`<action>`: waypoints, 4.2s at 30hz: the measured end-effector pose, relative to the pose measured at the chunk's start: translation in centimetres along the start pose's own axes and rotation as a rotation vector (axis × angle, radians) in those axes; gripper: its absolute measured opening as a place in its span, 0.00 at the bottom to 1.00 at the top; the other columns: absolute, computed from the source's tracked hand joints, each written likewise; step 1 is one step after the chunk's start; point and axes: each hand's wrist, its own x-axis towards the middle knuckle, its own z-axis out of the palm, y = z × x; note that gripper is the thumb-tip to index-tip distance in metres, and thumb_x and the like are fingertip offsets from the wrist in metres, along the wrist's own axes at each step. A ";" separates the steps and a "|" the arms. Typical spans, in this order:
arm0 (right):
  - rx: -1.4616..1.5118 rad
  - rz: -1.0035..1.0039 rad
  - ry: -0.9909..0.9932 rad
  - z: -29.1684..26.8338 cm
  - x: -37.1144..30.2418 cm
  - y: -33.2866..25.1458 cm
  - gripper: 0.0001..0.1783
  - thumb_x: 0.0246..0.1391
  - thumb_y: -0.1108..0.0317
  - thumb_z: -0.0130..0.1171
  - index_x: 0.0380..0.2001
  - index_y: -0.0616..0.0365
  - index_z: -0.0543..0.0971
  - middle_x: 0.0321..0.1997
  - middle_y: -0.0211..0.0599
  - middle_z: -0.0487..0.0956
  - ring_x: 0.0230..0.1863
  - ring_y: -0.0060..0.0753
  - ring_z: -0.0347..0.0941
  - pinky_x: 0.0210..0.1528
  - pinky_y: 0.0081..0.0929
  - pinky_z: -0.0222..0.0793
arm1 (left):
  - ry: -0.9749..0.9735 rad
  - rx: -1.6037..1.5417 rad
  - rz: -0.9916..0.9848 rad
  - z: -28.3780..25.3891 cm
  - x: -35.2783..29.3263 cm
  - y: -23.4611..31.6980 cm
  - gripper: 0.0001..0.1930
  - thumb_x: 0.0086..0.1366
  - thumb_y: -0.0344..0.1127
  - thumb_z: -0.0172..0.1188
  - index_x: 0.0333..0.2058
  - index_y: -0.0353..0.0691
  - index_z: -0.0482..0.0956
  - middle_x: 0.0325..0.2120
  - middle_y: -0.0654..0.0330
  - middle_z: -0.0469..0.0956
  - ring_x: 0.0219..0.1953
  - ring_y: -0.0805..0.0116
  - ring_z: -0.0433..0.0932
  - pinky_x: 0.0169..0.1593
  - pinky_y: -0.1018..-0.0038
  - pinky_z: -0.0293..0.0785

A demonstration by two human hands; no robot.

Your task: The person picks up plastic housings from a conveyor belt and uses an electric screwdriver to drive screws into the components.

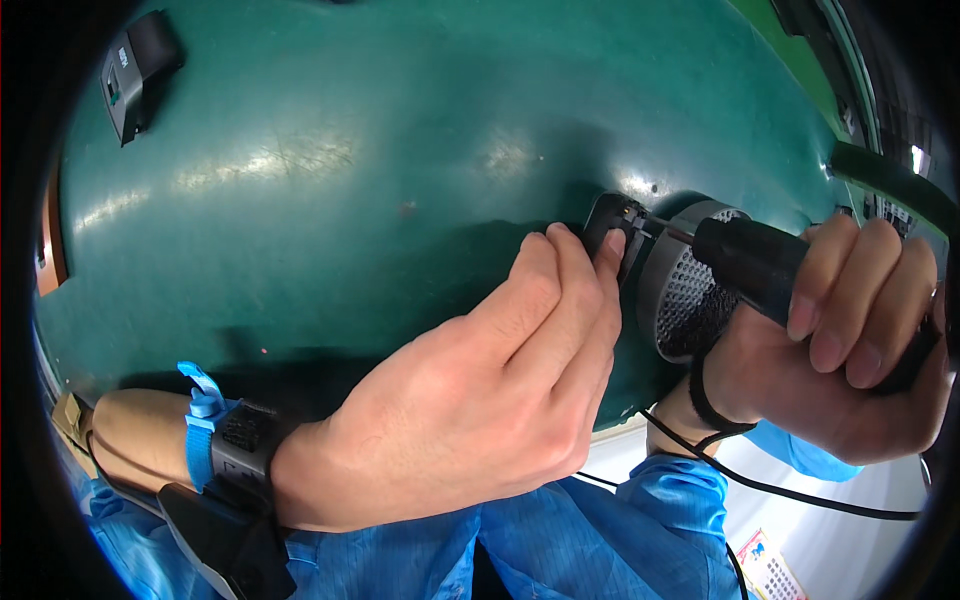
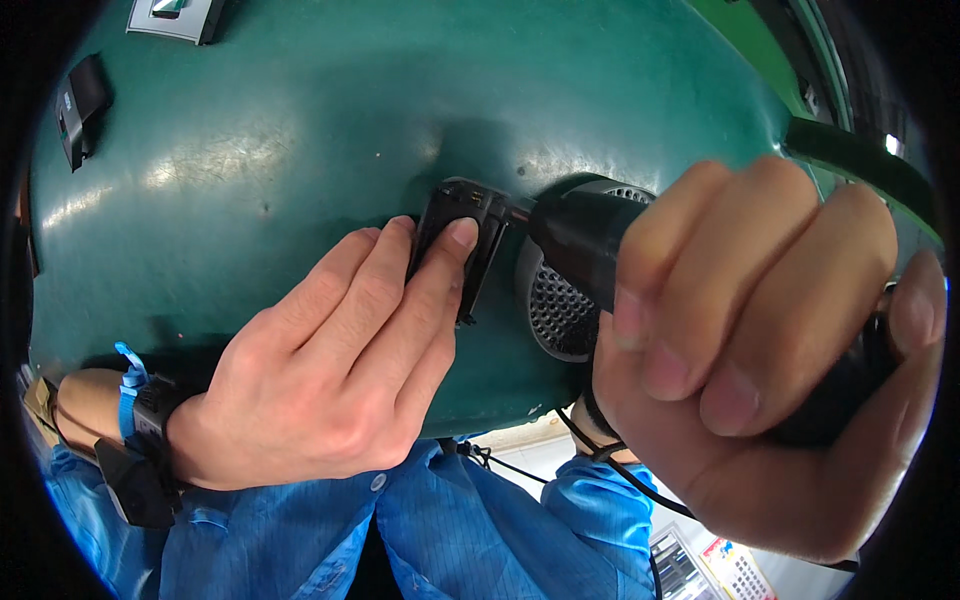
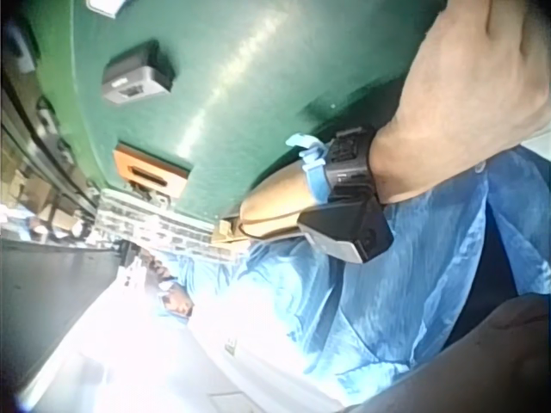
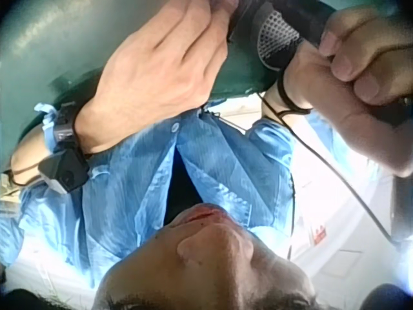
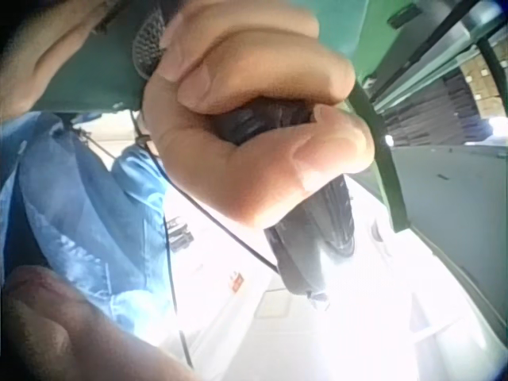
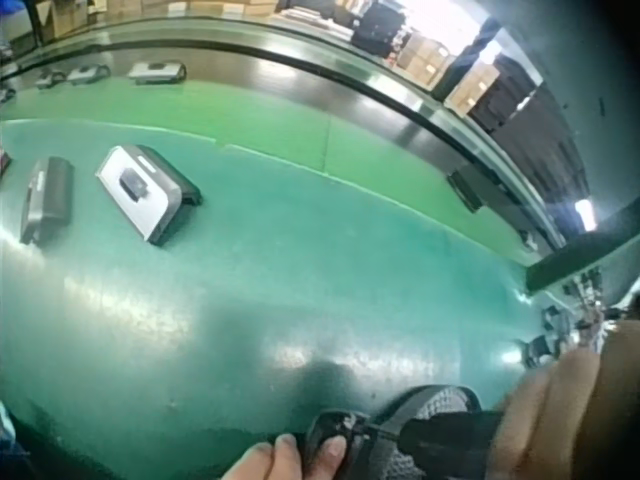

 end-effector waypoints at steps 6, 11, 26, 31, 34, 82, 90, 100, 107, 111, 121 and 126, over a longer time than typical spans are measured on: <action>0.002 -0.004 0.006 0.0 -0.3 0.3 0.17 0.66 0.59 0.37 0.33 0.58 0.72 0.18 0.27 0.65 0.18 0.24 0.61 0.22 0.28 0.62 | 0.045 -0.018 -0.030 0.3 0.1 0.1 0.16 0.48 0.32 0.58 0.33 0.26 0.84 0.45 0.46 0.83 0.44 0.54 0.81 0.50 0.67 0.80; -0.013 -0.010 0.022 -0.2 -0.6 0.7 0.17 0.66 0.59 0.37 0.35 0.59 0.73 0.18 0.28 0.65 0.18 0.25 0.61 0.22 0.29 0.62 | 0.076 -0.058 -0.030 0.6 0.2 -0.4 0.17 0.47 0.31 0.58 0.35 0.26 0.83 0.43 0.47 0.83 0.42 0.55 0.81 0.48 0.67 0.80; -0.155 0.058 -0.058 -3.5 1.4 -5.0 0.20 0.65 0.60 0.36 0.42 0.62 0.75 0.18 0.29 0.66 0.18 0.27 0.60 0.21 0.31 0.62 | 0.046 -0.206 -0.063 -1.0 1.3 -1.7 0.14 0.47 0.27 0.65 0.35 0.29 0.84 0.47 0.52 0.80 0.48 0.51 0.79 0.48 0.61 0.81; -0.160 0.092 -0.126 -3.3 1.8 -3.7 0.22 0.66 0.60 0.35 0.46 0.60 0.76 0.18 0.30 0.65 0.16 0.28 0.59 0.20 0.31 0.61 | 0.053 -0.218 -0.062 -0.6 0.1 -2.4 0.14 0.46 0.26 0.65 0.34 0.28 0.83 0.47 0.51 0.81 0.46 0.51 0.80 0.47 0.61 0.82; -0.125 0.092 -0.080 -3.5 1.5 -3.5 0.21 0.66 0.60 0.34 0.45 0.59 0.76 0.17 0.30 0.64 0.16 0.28 0.59 0.20 0.31 0.61 | 0.070 -0.202 -0.054 -0.6 0.4 -2.1 0.14 0.45 0.25 0.65 0.34 0.28 0.83 0.46 0.50 0.81 0.46 0.52 0.81 0.46 0.62 0.83; 0.028 0.118 -0.192 -0.4 -0.6 -0.5 0.22 0.69 0.59 0.34 0.51 0.61 0.74 0.24 0.30 0.69 0.24 0.29 0.65 0.28 0.32 0.66 | 0.051 -0.158 -0.008 0.3 0.4 -0.9 0.16 0.43 0.33 0.59 0.31 0.31 0.84 0.42 0.52 0.82 0.48 0.53 0.81 0.53 0.65 0.81; -0.009 0.070 -0.186 -2.6 0.5 -2.5 0.23 0.68 0.59 0.34 0.51 0.62 0.74 0.24 0.30 0.69 0.23 0.29 0.65 0.27 0.32 0.65 | 0.074 -0.185 -0.006 0.0 0.8 -1.8 0.11 0.48 0.31 0.64 0.32 0.33 0.83 0.45 0.56 0.80 0.55 0.48 0.77 0.56 0.57 0.79; -0.014 0.148 -0.228 -2.9 2.5 -4.2 0.20 0.69 0.60 0.34 0.50 0.58 0.73 0.24 0.32 0.69 0.23 0.30 0.65 0.29 0.32 0.66 | 0.065 -0.393 0.101 -0.4 1.8 -6.6 0.21 0.43 0.34 0.71 0.38 0.33 0.83 0.44 0.55 0.78 0.58 0.44 0.75 0.54 0.54 0.80; -0.024 0.110 -0.171 -2.4 2.3 -3.4 0.19 0.68 0.61 0.35 0.48 0.60 0.72 0.23 0.31 0.69 0.22 0.29 0.65 0.28 0.30 0.65 | 0.137 -0.381 0.117 -0.2 2.1 -7.4 0.22 0.42 0.37 0.71 0.38 0.33 0.83 0.43 0.55 0.78 0.57 0.45 0.77 0.47 0.59 0.82; -0.019 0.103 -0.151 -2.1 2.3 -3.1 0.18 0.68 0.61 0.36 0.47 0.60 0.72 0.23 0.31 0.69 0.21 0.28 0.65 0.27 0.29 0.65 | 0.146 -0.388 0.125 -0.4 2.2 -7.6 0.22 0.42 0.37 0.71 0.37 0.33 0.84 0.43 0.55 0.78 0.57 0.45 0.77 0.45 0.60 0.81; -0.011 0.097 -0.117 -1.5 1.7 -2.3 0.16 0.67 0.62 0.38 0.44 0.62 0.71 0.21 0.31 0.68 0.20 0.26 0.65 0.25 0.26 0.64 | 0.194 -0.487 0.099 0.6 1.7 -7.6 0.22 0.41 0.37 0.70 0.36 0.30 0.83 0.42 0.53 0.78 0.53 0.42 0.78 0.44 0.58 0.81; -0.004 0.079 -0.089 -1.5 0.8 -2.3 0.16 0.67 0.62 0.39 0.42 0.63 0.71 0.20 0.31 0.68 0.19 0.25 0.64 0.24 0.25 0.64 | 0.203 -0.501 0.102 1.2 1.6 -6.9 0.21 0.42 0.37 0.70 0.35 0.29 0.83 0.41 0.52 0.78 0.53 0.42 0.79 0.44 0.59 0.81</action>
